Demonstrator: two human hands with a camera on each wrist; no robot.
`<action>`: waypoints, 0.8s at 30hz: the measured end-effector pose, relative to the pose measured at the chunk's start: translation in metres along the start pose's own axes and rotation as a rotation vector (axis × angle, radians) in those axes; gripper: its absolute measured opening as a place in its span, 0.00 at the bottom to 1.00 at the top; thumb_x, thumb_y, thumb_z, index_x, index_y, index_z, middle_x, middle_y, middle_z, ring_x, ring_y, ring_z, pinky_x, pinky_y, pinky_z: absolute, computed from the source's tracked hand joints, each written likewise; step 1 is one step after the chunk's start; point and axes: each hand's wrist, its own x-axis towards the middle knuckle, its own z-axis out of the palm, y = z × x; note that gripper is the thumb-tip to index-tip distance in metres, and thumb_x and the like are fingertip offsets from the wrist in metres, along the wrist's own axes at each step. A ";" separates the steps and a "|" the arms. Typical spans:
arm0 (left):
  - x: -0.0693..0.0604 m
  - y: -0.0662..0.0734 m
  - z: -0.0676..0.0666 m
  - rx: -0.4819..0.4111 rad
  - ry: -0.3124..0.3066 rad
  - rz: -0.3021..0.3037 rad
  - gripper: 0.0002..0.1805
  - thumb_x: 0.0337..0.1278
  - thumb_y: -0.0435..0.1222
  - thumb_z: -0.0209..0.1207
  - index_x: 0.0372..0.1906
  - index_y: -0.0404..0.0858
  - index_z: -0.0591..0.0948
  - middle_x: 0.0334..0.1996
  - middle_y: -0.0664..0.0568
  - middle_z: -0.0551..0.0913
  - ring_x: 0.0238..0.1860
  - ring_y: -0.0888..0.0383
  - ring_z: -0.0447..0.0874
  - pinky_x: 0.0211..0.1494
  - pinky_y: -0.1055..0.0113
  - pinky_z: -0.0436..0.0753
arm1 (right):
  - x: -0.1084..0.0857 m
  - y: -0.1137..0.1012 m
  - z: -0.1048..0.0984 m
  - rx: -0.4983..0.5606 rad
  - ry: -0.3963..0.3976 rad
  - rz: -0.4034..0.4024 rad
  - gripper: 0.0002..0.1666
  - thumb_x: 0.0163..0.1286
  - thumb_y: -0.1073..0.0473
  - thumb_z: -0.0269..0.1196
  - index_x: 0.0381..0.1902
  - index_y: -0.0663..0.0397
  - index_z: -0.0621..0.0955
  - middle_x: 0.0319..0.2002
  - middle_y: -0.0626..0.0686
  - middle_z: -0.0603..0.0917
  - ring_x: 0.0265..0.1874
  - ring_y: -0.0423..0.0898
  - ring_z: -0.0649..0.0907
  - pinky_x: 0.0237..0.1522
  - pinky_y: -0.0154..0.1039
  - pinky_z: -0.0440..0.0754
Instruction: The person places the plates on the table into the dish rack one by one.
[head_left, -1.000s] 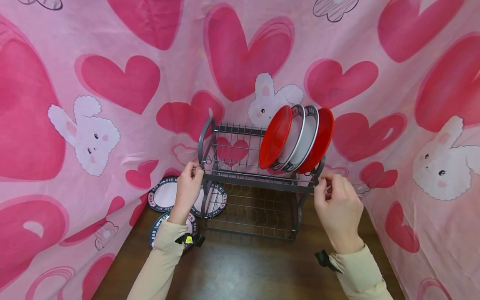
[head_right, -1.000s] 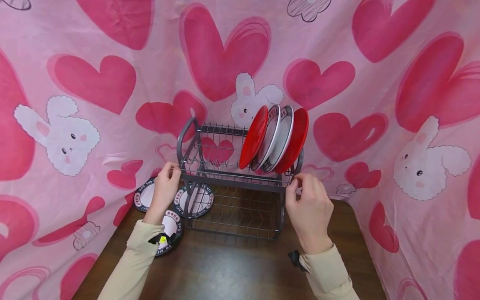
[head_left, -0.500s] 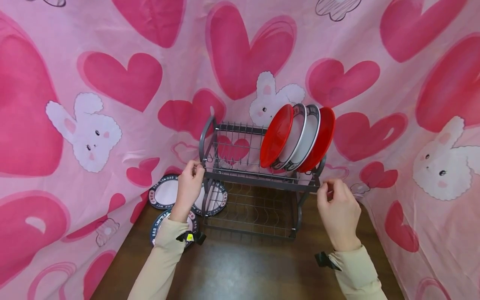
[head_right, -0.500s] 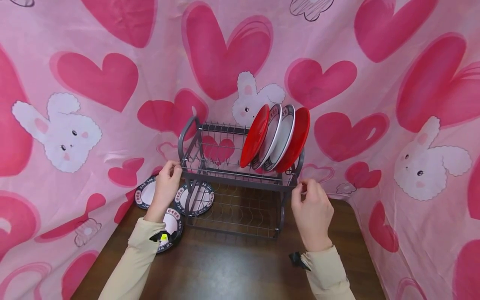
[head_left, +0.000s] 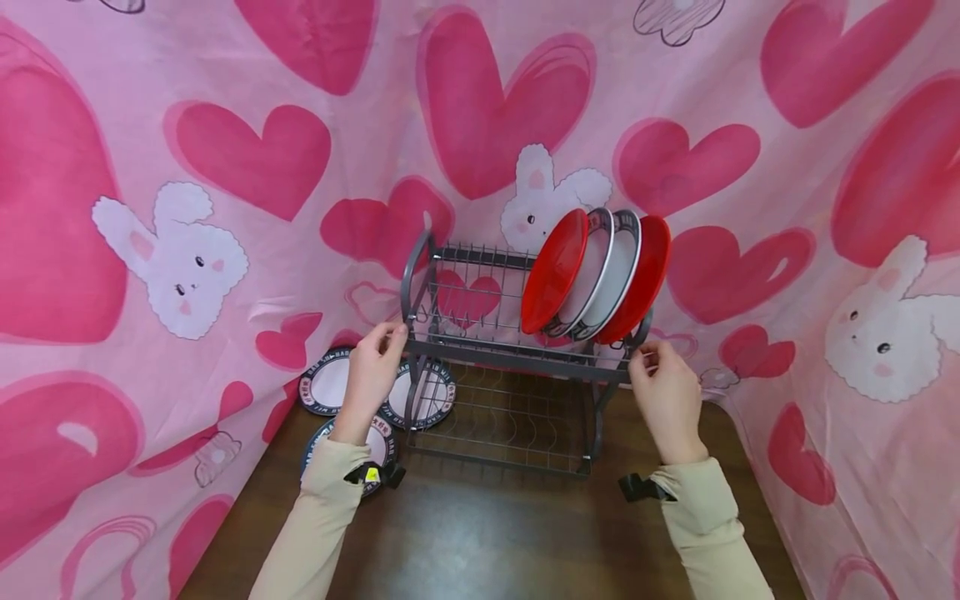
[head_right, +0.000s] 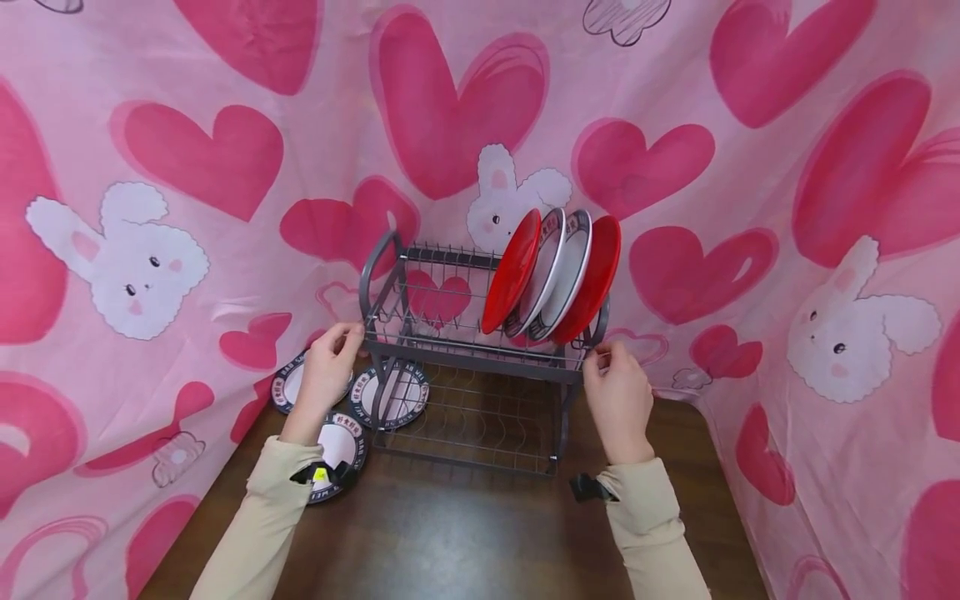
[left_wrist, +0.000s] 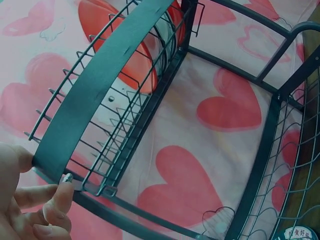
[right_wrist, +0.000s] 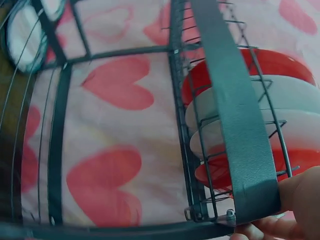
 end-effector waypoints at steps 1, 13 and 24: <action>-0.001 -0.001 -0.001 0.004 0.002 0.002 0.20 0.79 0.48 0.54 0.53 0.36 0.85 0.35 0.39 0.87 0.35 0.46 0.84 0.34 0.63 0.76 | 0.001 0.000 0.000 0.012 -0.021 0.022 0.15 0.75 0.57 0.57 0.45 0.65 0.82 0.36 0.65 0.87 0.37 0.63 0.86 0.39 0.59 0.80; -0.017 -0.029 -0.011 0.101 0.024 -0.034 0.15 0.79 0.43 0.54 0.49 0.36 0.86 0.32 0.41 0.86 0.30 0.53 0.79 0.33 0.65 0.74 | 0.005 0.001 -0.003 0.111 -0.143 0.132 0.16 0.77 0.58 0.54 0.52 0.65 0.79 0.47 0.67 0.86 0.44 0.63 0.84 0.45 0.53 0.81; -0.043 -0.070 -0.028 0.181 0.041 -0.118 0.16 0.78 0.42 0.54 0.51 0.33 0.85 0.37 0.41 0.85 0.38 0.48 0.81 0.43 0.59 0.78 | 0.002 0.002 0.003 0.166 -0.104 0.162 0.14 0.77 0.58 0.55 0.51 0.63 0.79 0.46 0.65 0.86 0.44 0.61 0.84 0.41 0.39 0.79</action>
